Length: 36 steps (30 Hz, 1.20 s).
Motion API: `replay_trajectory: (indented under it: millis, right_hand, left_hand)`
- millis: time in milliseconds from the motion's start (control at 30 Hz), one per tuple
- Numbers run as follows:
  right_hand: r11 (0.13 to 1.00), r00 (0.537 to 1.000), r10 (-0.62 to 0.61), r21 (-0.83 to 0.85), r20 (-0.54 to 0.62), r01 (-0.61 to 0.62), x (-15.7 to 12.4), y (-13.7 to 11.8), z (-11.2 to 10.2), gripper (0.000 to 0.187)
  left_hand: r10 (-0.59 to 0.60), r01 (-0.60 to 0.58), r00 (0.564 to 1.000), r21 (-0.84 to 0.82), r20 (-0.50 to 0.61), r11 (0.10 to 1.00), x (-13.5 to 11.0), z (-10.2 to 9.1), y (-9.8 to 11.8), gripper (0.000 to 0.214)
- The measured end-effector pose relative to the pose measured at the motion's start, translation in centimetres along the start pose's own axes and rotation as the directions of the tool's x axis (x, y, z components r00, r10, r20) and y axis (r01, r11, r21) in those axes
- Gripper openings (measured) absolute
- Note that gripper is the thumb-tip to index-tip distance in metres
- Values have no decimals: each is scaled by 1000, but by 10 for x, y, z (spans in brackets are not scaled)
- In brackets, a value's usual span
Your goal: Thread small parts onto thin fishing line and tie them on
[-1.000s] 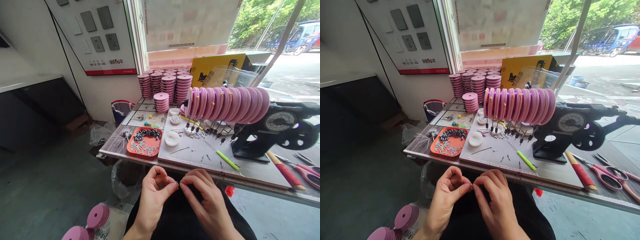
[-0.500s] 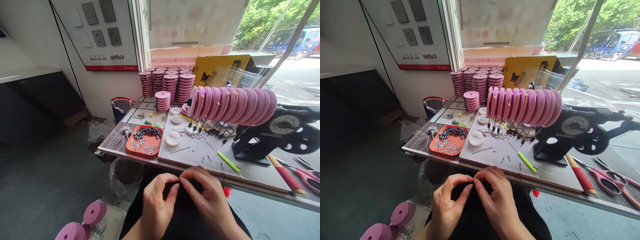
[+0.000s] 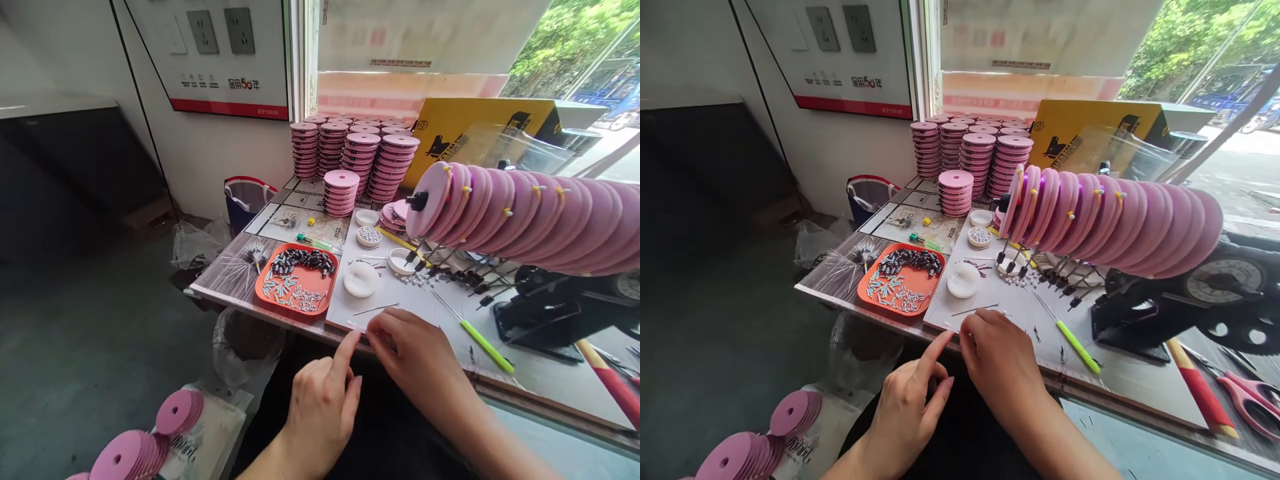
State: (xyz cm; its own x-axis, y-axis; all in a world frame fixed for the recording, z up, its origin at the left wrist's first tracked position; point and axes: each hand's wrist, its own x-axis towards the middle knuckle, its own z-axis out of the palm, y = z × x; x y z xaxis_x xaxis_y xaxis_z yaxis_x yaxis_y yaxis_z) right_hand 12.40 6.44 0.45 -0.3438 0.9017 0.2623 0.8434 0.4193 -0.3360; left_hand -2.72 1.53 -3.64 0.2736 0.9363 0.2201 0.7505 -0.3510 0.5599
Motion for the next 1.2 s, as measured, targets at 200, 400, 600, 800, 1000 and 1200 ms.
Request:
replay_trajectory:
  millis: [200, 400, 600, 800, 1000, 1200]
  right_hand:
    - [1000, 1000, 0, -27, 20, 1, 2, 1, 0, 19]
    - [1000, 999, 20, -21, 33, -19, 2, -2, -1, 18]
    - [999, 999, -2, -36, 50, 4, 3, -3, -7, 21]
    - [968, 982, -164, -178, 94, 179, -13, 27, -36, 24]
    - [970, 944, 81, -243, 320, 0, -25, 44, -57, 23]
    - [951, 891, 148, -309, 430, -9, -19, 46, -68, 21]
  left_hand:
    - [88, -95, 995, 283, 35, 954, 3, 4, -2, 68]
    - [105, -91, 994, 371, -16, 924, -1, 8, 0, 70]
    - [112, -101, 994, 411, -4, 906, -1, 8, 1, 72]
    - [143, -131, 990, 483, 12, 866, 1, 5, 0, 75]
    - [158, -133, 987, 495, -9, 859, 2, 9, -5, 73]
    - [206, -153, 978, 516, -46, 843, 6, 9, -8, 75]
